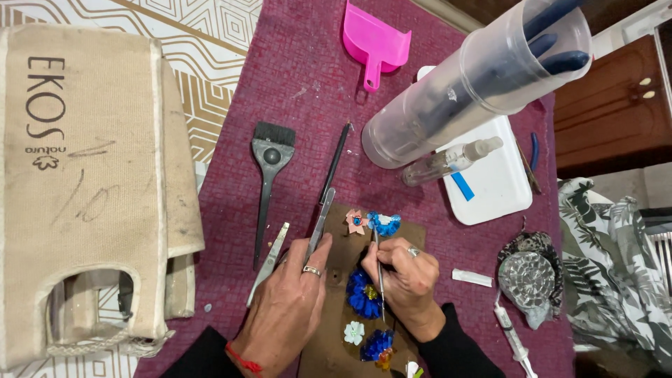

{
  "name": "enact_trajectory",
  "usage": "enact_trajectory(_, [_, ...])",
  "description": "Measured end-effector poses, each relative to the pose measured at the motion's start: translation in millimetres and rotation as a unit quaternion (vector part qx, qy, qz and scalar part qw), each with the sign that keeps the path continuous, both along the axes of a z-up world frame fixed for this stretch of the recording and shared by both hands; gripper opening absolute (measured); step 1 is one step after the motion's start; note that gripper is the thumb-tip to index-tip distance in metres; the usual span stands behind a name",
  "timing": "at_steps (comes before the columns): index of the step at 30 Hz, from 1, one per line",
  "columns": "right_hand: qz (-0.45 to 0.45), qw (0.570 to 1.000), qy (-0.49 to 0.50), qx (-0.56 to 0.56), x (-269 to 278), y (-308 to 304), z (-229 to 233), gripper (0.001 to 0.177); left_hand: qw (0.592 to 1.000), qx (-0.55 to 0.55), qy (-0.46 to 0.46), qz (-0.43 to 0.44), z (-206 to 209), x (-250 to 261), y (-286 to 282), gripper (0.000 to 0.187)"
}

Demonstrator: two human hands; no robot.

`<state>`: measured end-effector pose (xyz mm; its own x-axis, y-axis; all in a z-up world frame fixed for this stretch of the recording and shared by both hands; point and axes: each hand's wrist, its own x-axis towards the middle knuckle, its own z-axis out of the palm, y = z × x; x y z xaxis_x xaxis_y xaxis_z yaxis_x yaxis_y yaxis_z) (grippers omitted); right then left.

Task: Decorating a piece of cardboard with small artificial flowers and butterflies using tweezers.

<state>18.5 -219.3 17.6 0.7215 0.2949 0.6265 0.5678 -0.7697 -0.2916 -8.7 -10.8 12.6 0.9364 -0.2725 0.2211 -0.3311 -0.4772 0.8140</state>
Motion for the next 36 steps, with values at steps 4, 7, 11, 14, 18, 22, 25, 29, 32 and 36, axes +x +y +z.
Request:
enact_trajectory(4, [-0.003,1.000,0.008,0.006,0.5,0.6,1.6,0.031,0.999,-0.001,0.032,-0.012,4.6,-0.3,1.3,0.054])
enact_trajectory(7, [-0.001,1.000,0.007,0.004,0.2,-0.7,1.0,0.032,1.000,0.013,0.024,-0.010,4.2,0.5,1.5,0.055])
enact_trajectory(11, [0.022,1.000,-0.002,0.017,-2.3,-2.6,-3.9,0.032,1.000,0.006,0.022,-0.011,3.7,0.4,2.1,0.055])
enact_trajectory(14, [0.008,0.999,-0.009,0.031,-1.5,-1.6,-3.7,0.032,1.000,0.002,0.012,-0.006,3.3,1.5,2.4,0.054])
enact_trajectory(18, [0.002,1.000,-0.017,0.008,0.2,0.4,-1.0,0.031,1.000,0.008,0.018,-0.007,0.4,0.2,0.7,0.055])
enact_trajectory(22, [-0.013,1.000,-0.006,0.011,-1.3,-0.6,-3.8,0.033,1.000,0.011,0.010,-0.001,-0.9,1.1,0.0,0.055])
enact_trajectory(25, [-0.018,1.000,-0.001,0.008,-2.1,0.2,-3.8,0.032,1.000,0.005,0.008,-0.006,0.7,-0.6,0.2,0.054])
enact_trajectory(29, [-0.008,1.000,0.011,0.011,-0.5,0.8,-1.7,0.032,1.000,0.006,0.017,-0.001,1.4,0.5,-0.4,0.054])
enact_trajectory(32, [0.001,1.000,0.018,0.017,0.3,1.8,-0.4,0.033,1.000,-0.001,0.013,-0.003,2.9,0.6,0.4,0.054])
enact_trajectory(36, [0.001,1.000,0.022,0.022,-0.6,0.7,1.1,0.032,1.000,0.014,0.026,-0.009,5.0,0.7,0.8,0.054])
